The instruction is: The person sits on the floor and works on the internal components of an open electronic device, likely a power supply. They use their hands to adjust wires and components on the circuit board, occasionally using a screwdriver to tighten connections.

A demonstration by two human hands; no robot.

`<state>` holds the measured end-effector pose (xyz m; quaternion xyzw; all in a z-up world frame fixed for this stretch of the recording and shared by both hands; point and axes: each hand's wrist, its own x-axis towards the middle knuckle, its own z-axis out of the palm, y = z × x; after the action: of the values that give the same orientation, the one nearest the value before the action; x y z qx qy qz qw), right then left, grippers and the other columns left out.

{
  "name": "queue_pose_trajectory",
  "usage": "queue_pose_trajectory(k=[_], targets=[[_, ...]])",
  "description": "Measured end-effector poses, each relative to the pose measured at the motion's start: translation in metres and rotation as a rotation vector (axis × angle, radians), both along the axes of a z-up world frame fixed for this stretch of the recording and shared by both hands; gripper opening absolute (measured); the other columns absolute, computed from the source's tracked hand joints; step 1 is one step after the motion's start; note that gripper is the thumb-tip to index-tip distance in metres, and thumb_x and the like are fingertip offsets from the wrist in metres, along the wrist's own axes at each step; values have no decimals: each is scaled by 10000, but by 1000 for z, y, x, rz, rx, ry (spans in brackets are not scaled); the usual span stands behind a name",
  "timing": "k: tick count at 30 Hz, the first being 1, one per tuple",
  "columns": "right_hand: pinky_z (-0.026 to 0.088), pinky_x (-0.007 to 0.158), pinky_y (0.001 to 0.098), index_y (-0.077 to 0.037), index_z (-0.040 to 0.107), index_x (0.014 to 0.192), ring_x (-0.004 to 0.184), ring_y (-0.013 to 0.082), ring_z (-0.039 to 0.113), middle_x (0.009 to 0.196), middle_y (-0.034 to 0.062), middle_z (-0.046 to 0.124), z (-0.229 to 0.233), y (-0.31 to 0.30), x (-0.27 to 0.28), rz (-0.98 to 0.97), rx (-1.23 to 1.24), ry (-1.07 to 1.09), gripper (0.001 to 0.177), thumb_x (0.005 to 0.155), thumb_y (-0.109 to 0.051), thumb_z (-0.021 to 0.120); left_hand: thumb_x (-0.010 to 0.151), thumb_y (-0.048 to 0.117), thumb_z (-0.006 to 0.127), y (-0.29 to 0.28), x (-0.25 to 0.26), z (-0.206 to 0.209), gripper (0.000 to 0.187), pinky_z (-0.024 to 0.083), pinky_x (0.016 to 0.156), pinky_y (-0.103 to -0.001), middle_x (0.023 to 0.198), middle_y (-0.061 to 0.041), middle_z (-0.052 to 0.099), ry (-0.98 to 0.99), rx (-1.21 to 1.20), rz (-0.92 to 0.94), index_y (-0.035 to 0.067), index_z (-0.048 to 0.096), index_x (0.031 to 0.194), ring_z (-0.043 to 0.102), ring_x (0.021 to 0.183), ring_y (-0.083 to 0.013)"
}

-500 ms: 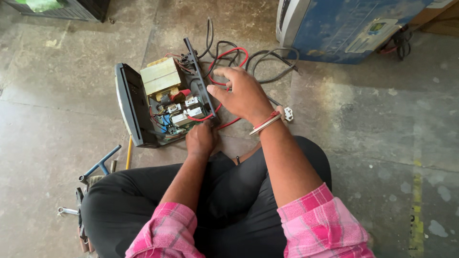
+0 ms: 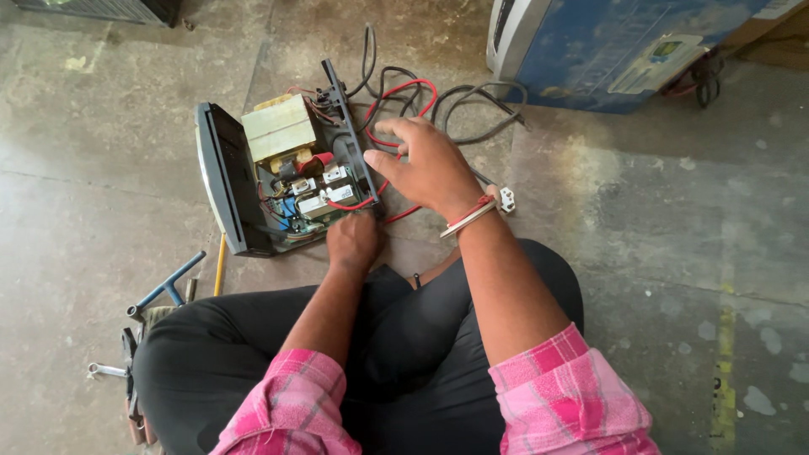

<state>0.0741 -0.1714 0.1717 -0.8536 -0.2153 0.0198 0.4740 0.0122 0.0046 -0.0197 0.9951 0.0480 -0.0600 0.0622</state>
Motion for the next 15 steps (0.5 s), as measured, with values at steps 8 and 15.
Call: queue_pose_trajectory(k=[8,15], targets=[[552,875,410,-21,680,1249,981,308,708,1195,188,703,-1,0,1,-5,-26,-22,518,870,-366,754,891,164,557,5,8,-10,243,587,711,-476,866,-168,752,-64,21,-73,84,767,797,745,835,-353],[556,873,412,-12,687,1234,963,312,718,1180,198,713,-4,0,1,8,0,-45,516,866,-366,760,892,169,558,11,10,-6,244,584,714,-487,849,-175,749,-63,31,-88,87,762,789,743,815,-356]])
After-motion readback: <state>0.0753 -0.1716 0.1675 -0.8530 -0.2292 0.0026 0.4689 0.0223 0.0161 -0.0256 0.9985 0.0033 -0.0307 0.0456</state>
